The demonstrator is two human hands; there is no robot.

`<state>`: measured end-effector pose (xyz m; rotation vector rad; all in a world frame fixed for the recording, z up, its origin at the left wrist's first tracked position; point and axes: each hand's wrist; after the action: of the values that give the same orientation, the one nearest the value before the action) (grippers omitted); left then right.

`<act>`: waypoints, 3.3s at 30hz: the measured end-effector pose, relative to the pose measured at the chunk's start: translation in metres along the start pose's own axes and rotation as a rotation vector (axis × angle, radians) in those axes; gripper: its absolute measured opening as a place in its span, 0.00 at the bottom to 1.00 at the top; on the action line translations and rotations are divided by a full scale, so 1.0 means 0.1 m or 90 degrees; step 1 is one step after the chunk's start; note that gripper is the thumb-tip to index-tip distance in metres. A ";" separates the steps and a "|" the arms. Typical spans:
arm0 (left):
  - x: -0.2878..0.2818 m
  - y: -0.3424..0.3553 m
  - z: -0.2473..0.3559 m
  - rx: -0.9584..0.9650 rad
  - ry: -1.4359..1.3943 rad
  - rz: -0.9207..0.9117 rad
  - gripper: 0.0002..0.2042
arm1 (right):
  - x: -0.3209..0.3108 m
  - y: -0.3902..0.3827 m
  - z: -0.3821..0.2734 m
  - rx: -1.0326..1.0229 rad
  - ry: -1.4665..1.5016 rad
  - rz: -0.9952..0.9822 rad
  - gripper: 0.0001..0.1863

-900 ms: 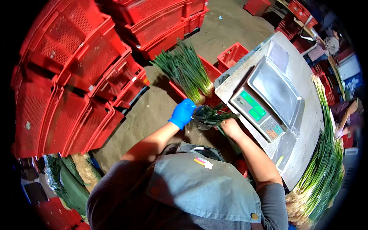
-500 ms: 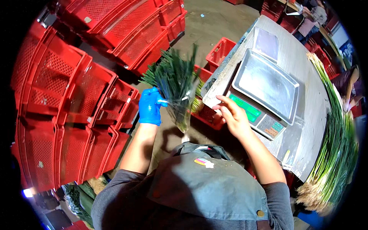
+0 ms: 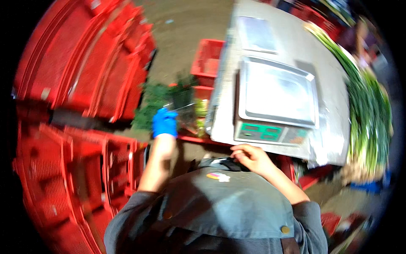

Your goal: The person repeatedly picks up bunches of green onions, places them on a digital scale, and then moves them into red crates. The process is repeated continuously throughout the clip.

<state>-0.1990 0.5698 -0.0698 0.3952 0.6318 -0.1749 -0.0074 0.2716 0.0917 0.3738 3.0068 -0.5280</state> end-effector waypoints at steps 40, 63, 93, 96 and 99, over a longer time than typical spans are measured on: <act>3.73 -3.06 4.96 0.644 0.186 -0.567 0.40 | -6.97 -4.40 2.11 0.268 -0.426 0.823 0.31; 3.71 -3.04 4.95 0.648 0.152 -0.545 0.38 | -6.52 -3.64 2.24 0.329 -0.803 0.788 0.35; 3.70 -2.98 5.03 0.574 0.181 -0.598 0.36 | -7.93 -3.49 2.70 0.099 -0.263 0.821 0.38; 3.70 -2.99 5.02 0.572 0.176 -0.590 0.36 | -7.78 -3.45 2.50 0.134 -0.292 0.773 0.41; 3.70 -3.01 5.01 0.569 0.172 -0.589 0.36 | -7.52 -3.25 2.31 0.204 -0.466 0.809 0.42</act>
<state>0.2817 0.0760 -0.0171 0.9730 0.9546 -1.3327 0.6454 -0.2737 0.0605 1.4993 1.5173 -0.7215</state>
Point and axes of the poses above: each hand's wrist, its own y-axis towards the middle knuckle, its own x-axis out of the palm, z = x × y, and after that the axes turned 2 degrees about z, right-handed
